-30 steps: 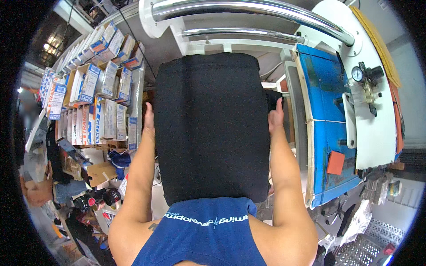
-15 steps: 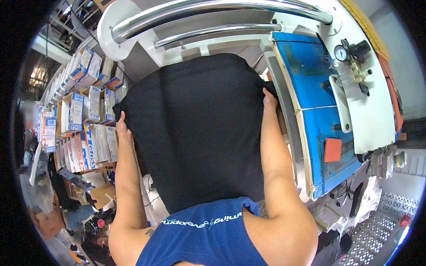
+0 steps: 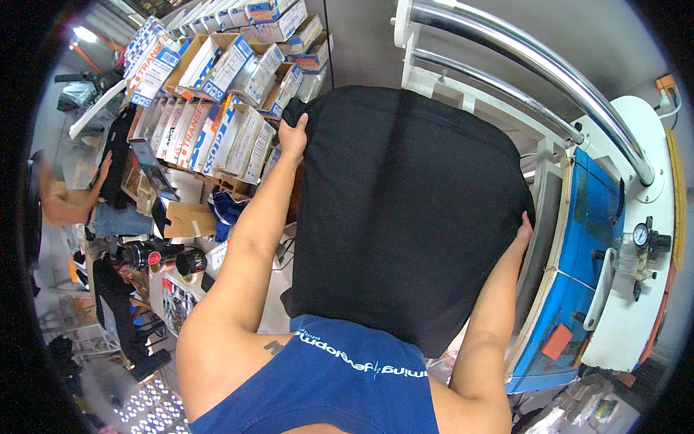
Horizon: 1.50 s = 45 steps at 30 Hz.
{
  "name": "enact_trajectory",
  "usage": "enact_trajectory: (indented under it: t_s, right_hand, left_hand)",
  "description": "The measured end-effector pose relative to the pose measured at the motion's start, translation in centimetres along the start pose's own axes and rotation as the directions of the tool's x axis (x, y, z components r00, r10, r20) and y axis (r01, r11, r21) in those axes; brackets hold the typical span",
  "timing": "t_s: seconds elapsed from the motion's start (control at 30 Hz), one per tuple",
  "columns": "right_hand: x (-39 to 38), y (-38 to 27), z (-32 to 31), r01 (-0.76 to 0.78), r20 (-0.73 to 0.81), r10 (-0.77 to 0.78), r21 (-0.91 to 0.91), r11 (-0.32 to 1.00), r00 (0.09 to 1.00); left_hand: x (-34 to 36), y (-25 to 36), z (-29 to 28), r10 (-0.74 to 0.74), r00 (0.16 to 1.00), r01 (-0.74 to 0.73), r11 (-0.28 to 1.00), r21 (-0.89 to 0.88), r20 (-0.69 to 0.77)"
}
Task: The person places a black t-shirt on a heat press, aligns and applies a transfer design, operates the press, then removes and stacks the finished shirt. The process is repeated with another shirt, including flipping and repositioning the garment between presses.
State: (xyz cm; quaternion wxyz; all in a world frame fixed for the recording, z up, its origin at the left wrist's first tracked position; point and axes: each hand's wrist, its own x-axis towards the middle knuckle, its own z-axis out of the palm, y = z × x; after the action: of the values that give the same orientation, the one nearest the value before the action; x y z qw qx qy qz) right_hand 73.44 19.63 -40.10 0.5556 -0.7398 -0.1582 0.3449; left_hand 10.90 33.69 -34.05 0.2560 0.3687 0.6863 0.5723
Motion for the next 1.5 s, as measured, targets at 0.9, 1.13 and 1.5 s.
enact_trajectory:
  t_s: [0.9,1.13,1.5]
  right_hand:
    - [-3.6,-2.2,1.2,-0.223,0.18,0.186,0.219,0.95,0.966]
    - [-22.7,1.8,-9.3,-0.62,0.533,0.499,0.064,0.782,0.684]
    - [-26.9,9.5,-18.1,-0.588,0.461,0.422,0.312,0.746,0.78]
  left_hand:
    - [0.0,-3.3,2.0,0.051,0.963,-0.189,0.83,0.525,0.266]
    - [-18.9,-3.9,-13.0,-0.779,0.195,0.842,0.445,0.306,0.595]
    - [-26.0,-7.3,-24.7,-0.641,0.383,0.834,0.55,0.05,0.666]
